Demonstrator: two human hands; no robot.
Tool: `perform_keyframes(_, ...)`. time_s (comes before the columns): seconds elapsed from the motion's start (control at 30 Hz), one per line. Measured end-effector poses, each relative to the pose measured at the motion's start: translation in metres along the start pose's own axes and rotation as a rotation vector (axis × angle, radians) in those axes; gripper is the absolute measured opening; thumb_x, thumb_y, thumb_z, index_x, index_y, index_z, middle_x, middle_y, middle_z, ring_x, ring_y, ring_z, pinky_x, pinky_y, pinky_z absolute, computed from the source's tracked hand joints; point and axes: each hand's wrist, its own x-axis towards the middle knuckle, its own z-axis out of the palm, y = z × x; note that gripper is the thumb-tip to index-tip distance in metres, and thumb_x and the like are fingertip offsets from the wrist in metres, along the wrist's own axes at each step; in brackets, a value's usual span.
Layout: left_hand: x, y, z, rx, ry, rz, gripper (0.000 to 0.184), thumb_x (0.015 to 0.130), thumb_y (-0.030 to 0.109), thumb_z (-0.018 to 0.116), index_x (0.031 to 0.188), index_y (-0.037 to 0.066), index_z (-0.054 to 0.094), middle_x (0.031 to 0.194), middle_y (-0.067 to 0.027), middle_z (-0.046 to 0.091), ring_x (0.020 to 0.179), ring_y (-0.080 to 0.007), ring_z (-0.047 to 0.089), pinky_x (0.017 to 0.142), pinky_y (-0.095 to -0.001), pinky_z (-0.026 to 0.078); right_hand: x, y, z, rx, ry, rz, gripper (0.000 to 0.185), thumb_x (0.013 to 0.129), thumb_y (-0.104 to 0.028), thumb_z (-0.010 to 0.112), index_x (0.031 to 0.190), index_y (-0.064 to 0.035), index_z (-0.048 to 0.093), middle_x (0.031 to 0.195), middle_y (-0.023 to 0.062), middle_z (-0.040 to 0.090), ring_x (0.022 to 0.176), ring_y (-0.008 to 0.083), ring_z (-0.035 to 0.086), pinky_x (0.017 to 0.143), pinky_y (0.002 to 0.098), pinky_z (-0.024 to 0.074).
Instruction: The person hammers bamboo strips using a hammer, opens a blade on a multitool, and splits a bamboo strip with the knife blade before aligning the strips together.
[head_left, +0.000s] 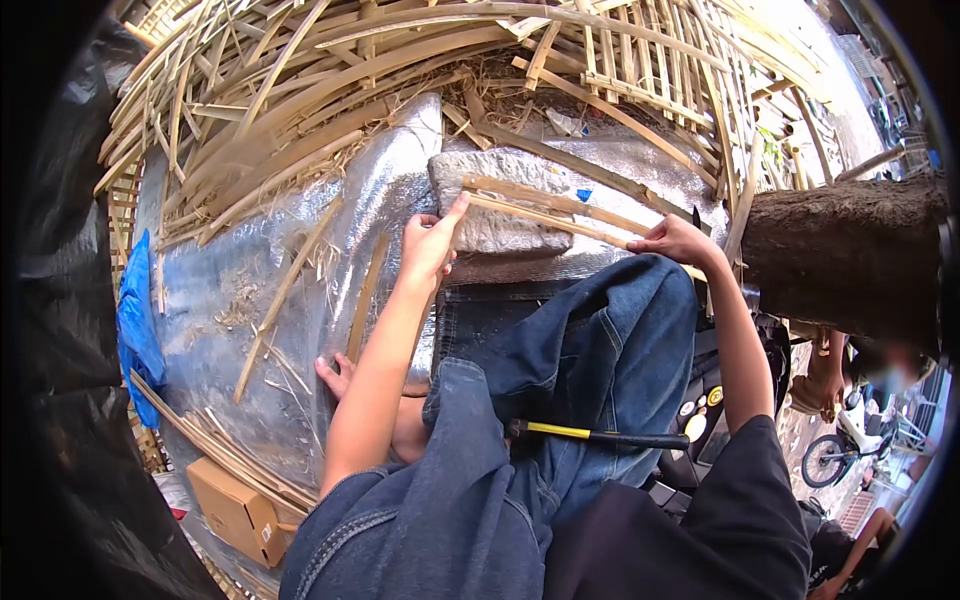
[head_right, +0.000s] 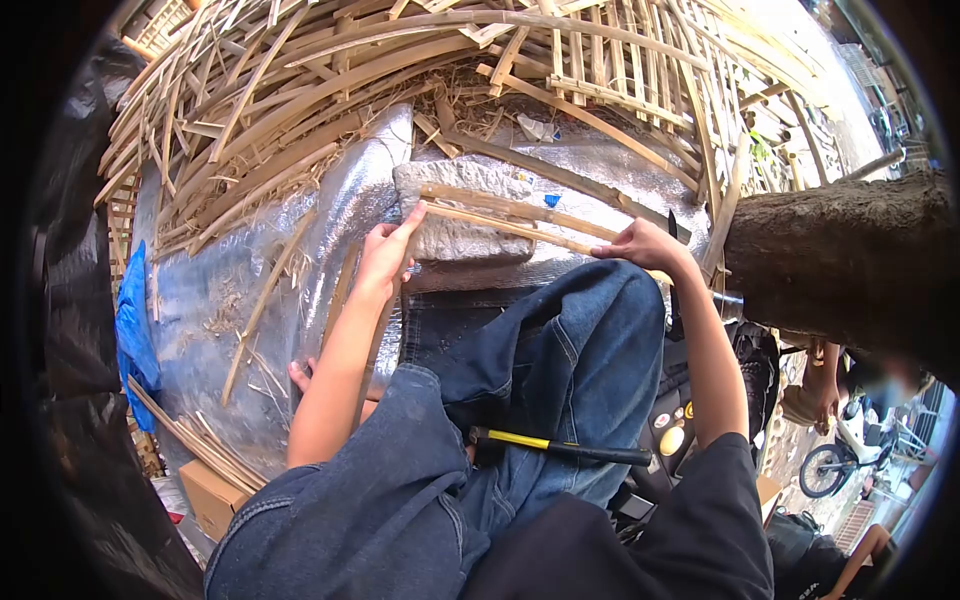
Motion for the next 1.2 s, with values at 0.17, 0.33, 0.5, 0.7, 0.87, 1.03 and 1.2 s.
perform_keyframes(0.17, 0.005, -0.002, 0.001, 0.048, 0.038, 0.045, 0.073, 0.074, 0.061, 0.086, 0.096, 0.001, 0.051, 0.07, -0.0044, 0.056, 0.047, -0.0115, 0.052, 0.034, -0.0276, 0.038, -0.001, 0.001, 0.001, 0.025, 0.03, -0.014, 0.061, 0.079, -0.062, 0.08, 0.096, -0.004, 0.082, 0.077, 0.0127, 0.074, 0.071, 0.0196, 0.067, 0.074, 0.0361, 0.0536)
perform_keyframes(0.33, 0.009, -0.004, 0.004, 0.058, 0.077, 0.101, 0.068, 0.076, 0.06, 0.085, 0.087, 0.001, 0.052, 0.068, -0.0048, 0.056, 0.046, -0.0126, 0.052, 0.034, -0.0281, 0.039, 0.0, -0.003, -0.003, -0.015, -0.027, -0.053, 0.056, 0.083, -0.058, 0.079, 0.095, -0.0038, 0.081, 0.074, 0.009, 0.073, 0.069, 0.0162, 0.064, 0.07, 0.0355, 0.052)
perform_keyframes(0.5, 0.01, -0.007, 0.003, 0.025, 0.011, 0.088, 0.067, 0.076, 0.06, 0.084, 0.09, 0.003, 0.052, 0.071, -0.0042, 0.056, 0.047, -0.012, 0.052, 0.036, -0.0275, 0.038, 0.006, 0.004, 0.0, 0.081, -0.09, -0.089, 0.049, 0.085, -0.051, 0.081, 0.093, -0.0023, 0.081, 0.071, 0.0039, 0.072, 0.064, 0.0097, 0.06, 0.062, 0.0324, 0.0498)
perform_keyframes(0.7, 0.01, -0.006, 0.005, 0.031, 0.059, 0.112, 0.068, 0.076, 0.06, 0.084, 0.087, 0.001, 0.052, 0.065, -0.0037, 0.054, 0.043, -0.0129, 0.051, 0.033, -0.0276, 0.037, 0.0, 0.006, 0.001, 0.075, -0.021, -0.133, 0.052, 0.085, -0.053, 0.079, 0.097, -0.0022, 0.08, 0.077, 0.0115, 0.075, 0.071, 0.0158, 0.066, 0.07, 0.0333, 0.0527)
perform_keyframes(0.87, 0.016, -0.009, 0.005, 0.012, 0.043, 0.127, 0.063, 0.077, 0.057, 0.085, 0.082, 0.006, 0.048, 0.062, -0.0018, 0.05, 0.04, -0.0126, 0.047, 0.032, -0.0278, 0.034, 0.001, 0.034, 0.017, 0.287, 0.035, -0.087, 0.05, 0.085, -0.048, 0.081, 0.105, -0.0025, 0.079, 0.093, 0.0125, 0.077, 0.088, 0.0179, 0.07, 0.081, 0.0327, 0.0536)
perform_keyframes(1.03, 0.009, -0.006, 0.004, 0.045, 0.053, 0.142, 0.06, 0.08, 0.057, 0.082, 0.083, 0.007, 0.049, 0.066, -0.0015, 0.051, 0.044, -0.0123, 0.049, 0.034, -0.0269, 0.034, -0.008, 0.026, 0.022, 0.43, 0.11, -0.117, 0.036, 0.086, -0.035, 0.084, 0.097, -0.0001, 0.08, 0.082, 0.0049, 0.076, 0.075, 0.0088, 0.064, 0.071, 0.0276, 0.0512)
perform_keyframes(1.2, 0.003, 0.0, 0.004, 0.033, 0.024, 0.14, 0.058, 0.082, 0.056, 0.081, 0.087, 0.005, 0.052, 0.068, -0.0015, 0.051, 0.046, -0.0121, 0.049, 0.034, -0.0268, 0.035, -0.004, 0.028, 0.026, 0.468, 0.125, -0.173, 0.036, 0.084, -0.035, 0.086, 0.093, -0.0001, 0.081, 0.079, 0.0048, 0.075, 0.073, 0.0087, 0.064, 0.069, 0.0276, 0.0509)
